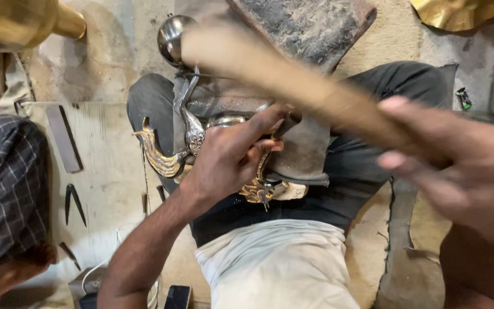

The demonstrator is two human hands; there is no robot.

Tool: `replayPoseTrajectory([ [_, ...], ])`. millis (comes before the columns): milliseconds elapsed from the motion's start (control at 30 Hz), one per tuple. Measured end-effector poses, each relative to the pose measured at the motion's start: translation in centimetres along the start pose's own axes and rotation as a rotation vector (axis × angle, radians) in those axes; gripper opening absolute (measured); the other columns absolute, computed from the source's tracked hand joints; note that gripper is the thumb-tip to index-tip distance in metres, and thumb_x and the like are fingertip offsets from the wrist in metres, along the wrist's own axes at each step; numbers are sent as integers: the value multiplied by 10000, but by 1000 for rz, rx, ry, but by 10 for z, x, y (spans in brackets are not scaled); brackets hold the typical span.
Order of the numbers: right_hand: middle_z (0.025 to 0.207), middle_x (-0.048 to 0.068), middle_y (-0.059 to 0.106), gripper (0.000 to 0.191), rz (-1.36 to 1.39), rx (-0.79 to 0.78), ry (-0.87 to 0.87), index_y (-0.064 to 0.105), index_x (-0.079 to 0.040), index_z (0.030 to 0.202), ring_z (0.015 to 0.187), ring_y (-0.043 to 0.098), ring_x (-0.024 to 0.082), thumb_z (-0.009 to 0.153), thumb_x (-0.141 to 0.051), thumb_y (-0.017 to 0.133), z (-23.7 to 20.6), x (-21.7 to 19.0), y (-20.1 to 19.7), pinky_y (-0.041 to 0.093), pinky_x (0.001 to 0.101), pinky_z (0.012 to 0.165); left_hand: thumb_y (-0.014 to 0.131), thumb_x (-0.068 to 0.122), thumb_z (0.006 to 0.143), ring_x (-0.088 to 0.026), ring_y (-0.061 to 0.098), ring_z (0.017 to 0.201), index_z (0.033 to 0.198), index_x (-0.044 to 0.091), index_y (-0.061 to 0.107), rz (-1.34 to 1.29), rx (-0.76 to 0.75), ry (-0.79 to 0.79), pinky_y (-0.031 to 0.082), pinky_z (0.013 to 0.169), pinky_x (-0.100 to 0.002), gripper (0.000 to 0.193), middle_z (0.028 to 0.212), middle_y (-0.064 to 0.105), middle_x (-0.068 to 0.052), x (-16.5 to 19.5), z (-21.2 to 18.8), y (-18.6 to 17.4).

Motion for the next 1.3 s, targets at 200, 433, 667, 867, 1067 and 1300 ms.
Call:
replayPoseTrajectory([
  [200,768,34,662,629,192,-32,85,516,-99,1464,575,595,108,887,-182,751,13,4,10,480,298,493,558,-151,885,-219,802,895,1494,133,501,-17,3,17,664,773,-354,674,993,761,-104,12,24,-2],
  [433,895,94,662,525,143,37,35,540,-127,1465,605,583,117,992,-223,745,6,13,-4,501,277,557,580,-148,905,-209,804,894,1491,148,473,-37,-20,54,674,789,-321,665,1065,783,-102,11,35,5],
  [667,770,51,600,594,368,195,121,477,-172,1568,585,526,92,1016,-178,695,-40,37,-2,415,242,546,573,-159,898,-196,794,876,1549,156,450,-45,-26,62,694,833,-319,733,1035,756,-123,18,16,16],
  [867,903,64,711,606,140,94,99,494,-178,1461,636,618,80,908,-155,741,-30,17,1,492,259,539,576,-159,891,-203,775,858,1538,146,454,-67,-11,83,686,827,-324,726,1096,759,-152,25,15,15],
  [1067,963,132,720,643,46,23,123,580,-108,1466,772,651,140,868,-150,814,-18,-9,2,537,289,680,709,-42,954,-209,800,873,1509,170,504,28,-69,5,639,727,-362,629,961,759,-90,16,21,20],
  [1300,871,64,737,666,31,21,226,589,-103,1469,621,584,123,848,-154,826,-40,3,4,472,259,587,635,-97,920,-201,808,916,1467,149,514,0,-27,76,630,769,-352,612,1100,776,-113,23,13,20],
])
Point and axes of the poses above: each hand's wrist, its own z-axis towards the middle knuckle, its own y-axis out of the palm, x = y × z, the point moved 7 cm from there along z, towards the middle knuckle
